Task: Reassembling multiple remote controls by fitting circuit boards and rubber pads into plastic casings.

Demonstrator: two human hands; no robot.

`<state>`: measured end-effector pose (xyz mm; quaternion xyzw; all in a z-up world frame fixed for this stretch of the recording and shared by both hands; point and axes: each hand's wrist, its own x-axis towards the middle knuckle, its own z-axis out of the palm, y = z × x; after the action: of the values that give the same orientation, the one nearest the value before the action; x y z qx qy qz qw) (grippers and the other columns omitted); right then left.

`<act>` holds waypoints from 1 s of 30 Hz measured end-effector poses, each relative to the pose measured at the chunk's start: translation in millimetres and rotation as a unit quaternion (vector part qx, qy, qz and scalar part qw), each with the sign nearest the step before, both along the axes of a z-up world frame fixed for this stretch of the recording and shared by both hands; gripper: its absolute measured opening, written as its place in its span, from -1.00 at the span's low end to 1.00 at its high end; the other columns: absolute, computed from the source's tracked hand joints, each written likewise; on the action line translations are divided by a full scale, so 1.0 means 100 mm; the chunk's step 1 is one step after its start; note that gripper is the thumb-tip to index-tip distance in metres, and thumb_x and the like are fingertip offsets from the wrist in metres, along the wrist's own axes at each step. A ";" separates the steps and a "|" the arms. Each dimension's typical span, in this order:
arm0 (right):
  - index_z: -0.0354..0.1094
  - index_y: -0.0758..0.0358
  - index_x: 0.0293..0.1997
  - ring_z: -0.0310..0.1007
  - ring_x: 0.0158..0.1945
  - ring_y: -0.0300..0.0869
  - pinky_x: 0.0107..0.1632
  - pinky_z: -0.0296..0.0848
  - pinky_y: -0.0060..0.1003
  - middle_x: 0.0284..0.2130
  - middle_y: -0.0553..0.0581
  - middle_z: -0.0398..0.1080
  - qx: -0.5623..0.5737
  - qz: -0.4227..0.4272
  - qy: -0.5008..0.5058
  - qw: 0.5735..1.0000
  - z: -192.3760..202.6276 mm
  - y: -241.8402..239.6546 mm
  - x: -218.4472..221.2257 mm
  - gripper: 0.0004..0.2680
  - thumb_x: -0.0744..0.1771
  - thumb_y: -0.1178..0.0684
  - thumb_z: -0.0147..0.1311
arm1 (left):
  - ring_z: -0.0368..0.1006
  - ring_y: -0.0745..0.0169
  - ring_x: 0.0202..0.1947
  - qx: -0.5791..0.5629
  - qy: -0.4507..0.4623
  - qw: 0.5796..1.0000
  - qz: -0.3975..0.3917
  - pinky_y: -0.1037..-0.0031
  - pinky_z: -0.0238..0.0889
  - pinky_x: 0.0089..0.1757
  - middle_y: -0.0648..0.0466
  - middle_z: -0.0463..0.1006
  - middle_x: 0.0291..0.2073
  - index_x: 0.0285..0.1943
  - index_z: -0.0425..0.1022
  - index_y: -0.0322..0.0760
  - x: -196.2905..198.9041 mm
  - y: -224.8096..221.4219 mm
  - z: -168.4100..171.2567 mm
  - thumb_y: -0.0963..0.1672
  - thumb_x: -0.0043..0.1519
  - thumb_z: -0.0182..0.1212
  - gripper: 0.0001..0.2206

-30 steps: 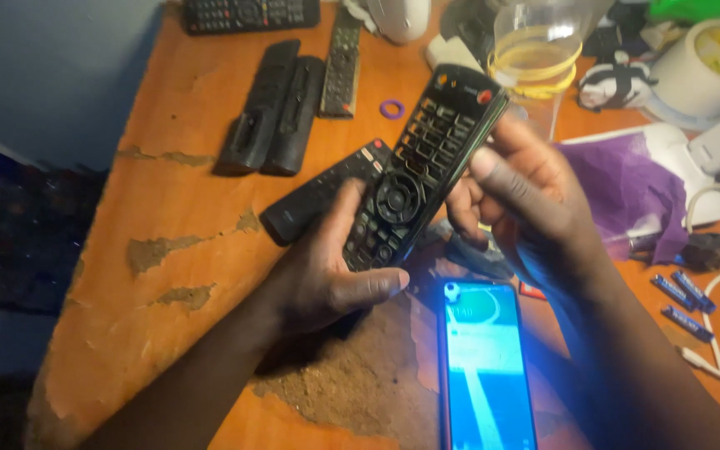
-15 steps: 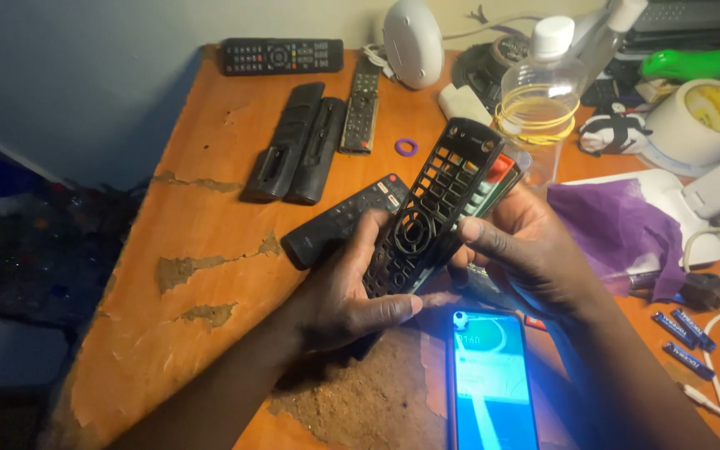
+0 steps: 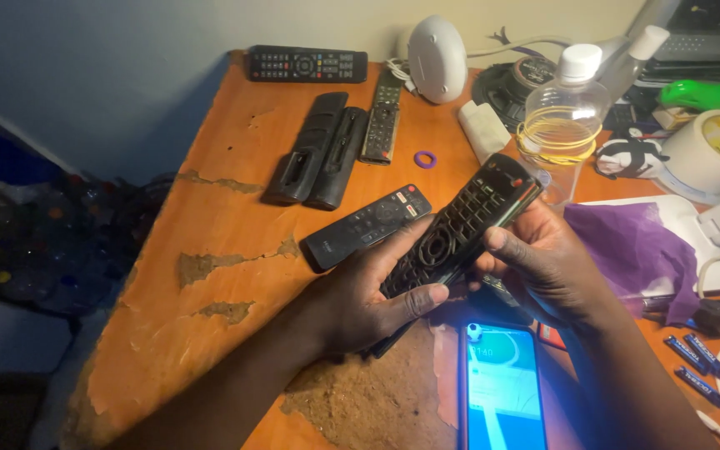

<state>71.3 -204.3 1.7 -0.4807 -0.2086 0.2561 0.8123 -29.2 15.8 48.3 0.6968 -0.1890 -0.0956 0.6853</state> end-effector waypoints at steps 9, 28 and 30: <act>0.33 0.30 0.00 0.52 -0.42 -0.22 -0.34 0.54 -0.34 -0.35 0.13 0.51 -0.026 0.001 -0.010 1.000 -0.04 -0.03 0.03 -0.64 0.24 0.00 0.41 | 0.23 0.20 0.46 0.161 0.012 0.984 0.080 0.40 0.07 0.29 -0.01 0.34 0.46 0.59 0.05 -0.24 0.01 0.09 0.01 0.01 0.18 0.22 -0.23; 0.26 0.27 0.27 0.53 -0.33 -0.11 -0.24 0.58 -0.24 -0.22 0.21 0.49 -0.004 -0.022 -0.004 1.000 0.02 -0.03 -0.03 -0.48 0.19 0.20 0.40 | 0.42 0.25 0.31 0.184 0.006 0.977 0.113 0.47 0.20 0.20 -0.03 0.49 0.29 0.51 0.28 0.02 -0.04 0.08 0.15 0.14 0.03 0.28 -0.22; 0.37 0.48 0.10 0.63 -0.13 0.04 -0.12 0.64 -0.22 -0.07 0.41 0.56 -0.039 -0.018 -0.003 0.999 0.09 -0.03 -0.06 -0.60 0.19 0.19 0.36 | 0.33 0.44 0.31 0.066 0.027 0.996 0.050 0.56 0.12 0.28 0.15 0.47 0.33 0.58 0.13 -0.11 -0.03 0.06 0.15 0.00 0.11 0.29 -0.22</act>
<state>65.5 -207.2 10.8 -0.5164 -0.1924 0.2477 0.7969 -32.0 22.3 63.6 0.7460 -0.1288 -0.0917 0.6469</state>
